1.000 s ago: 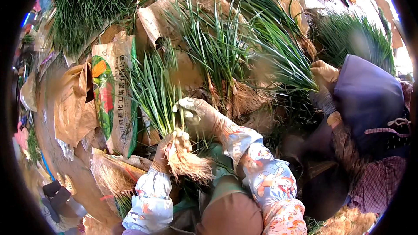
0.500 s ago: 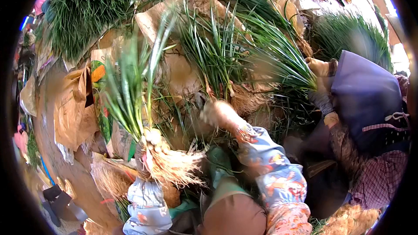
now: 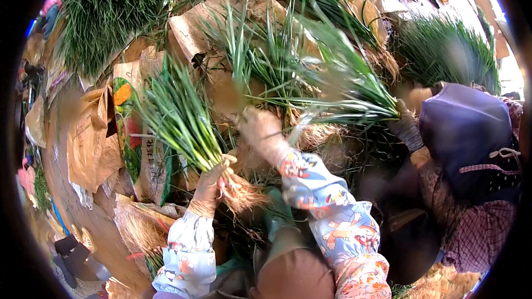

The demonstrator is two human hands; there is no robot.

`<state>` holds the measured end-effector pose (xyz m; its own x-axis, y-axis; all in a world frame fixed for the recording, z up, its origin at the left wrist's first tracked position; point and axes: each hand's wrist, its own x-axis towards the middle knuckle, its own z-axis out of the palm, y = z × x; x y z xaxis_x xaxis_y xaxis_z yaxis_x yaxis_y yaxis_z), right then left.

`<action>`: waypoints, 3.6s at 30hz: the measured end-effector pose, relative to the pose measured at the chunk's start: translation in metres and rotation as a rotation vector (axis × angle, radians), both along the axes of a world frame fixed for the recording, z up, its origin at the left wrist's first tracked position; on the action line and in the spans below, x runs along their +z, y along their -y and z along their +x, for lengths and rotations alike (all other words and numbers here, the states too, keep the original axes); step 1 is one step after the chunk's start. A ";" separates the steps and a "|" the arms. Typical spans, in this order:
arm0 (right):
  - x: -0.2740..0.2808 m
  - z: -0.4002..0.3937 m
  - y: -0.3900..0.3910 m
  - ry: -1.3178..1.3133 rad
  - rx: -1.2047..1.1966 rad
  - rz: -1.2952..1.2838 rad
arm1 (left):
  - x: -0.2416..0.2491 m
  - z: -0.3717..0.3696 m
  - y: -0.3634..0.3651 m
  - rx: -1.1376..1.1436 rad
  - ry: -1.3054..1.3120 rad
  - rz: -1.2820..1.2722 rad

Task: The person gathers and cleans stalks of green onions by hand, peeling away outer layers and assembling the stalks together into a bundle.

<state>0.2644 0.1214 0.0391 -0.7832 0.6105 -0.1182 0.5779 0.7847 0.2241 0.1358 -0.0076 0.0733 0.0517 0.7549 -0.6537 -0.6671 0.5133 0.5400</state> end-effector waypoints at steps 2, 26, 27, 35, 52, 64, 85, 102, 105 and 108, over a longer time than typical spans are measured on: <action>-0.023 0.000 0.029 -0.497 -0.284 -0.491 | -0.012 0.008 -0.002 -0.022 -0.112 -0.018; -0.015 0.011 -0.009 -0.631 -0.580 -0.351 | -0.001 -0.003 0.024 0.028 -0.003 0.005; -0.003 0.010 -0.005 -0.673 -0.576 -0.505 | -0.002 -0.001 0.021 0.032 -0.048 0.020; -0.010 0.008 0.053 -0.567 -0.617 -0.641 | -0.006 -0.008 0.032 0.080 0.010 0.101; 0.003 0.009 0.048 -0.661 -0.583 -1.304 | -0.026 0.005 0.052 0.012 0.104 -0.027; -0.028 -0.009 0.058 -1.155 -1.169 -1.819 | -0.033 -0.007 0.063 0.060 0.038 -0.124; -0.022 -0.017 0.061 -0.166 -0.479 -0.532 | -0.019 -0.008 0.060 0.123 0.380 0.025; 0.006 -0.016 0.065 -0.937 -0.943 -1.933 | -0.023 0.001 0.060 0.300 0.644 0.134; -0.005 -0.012 0.078 -1.017 -0.758 -1.405 | -0.028 0.005 0.055 0.270 0.661 0.107; -0.002 -0.007 0.076 -1.006 -1.020 -1.188 | -0.004 0.003 0.048 0.139 0.483 0.106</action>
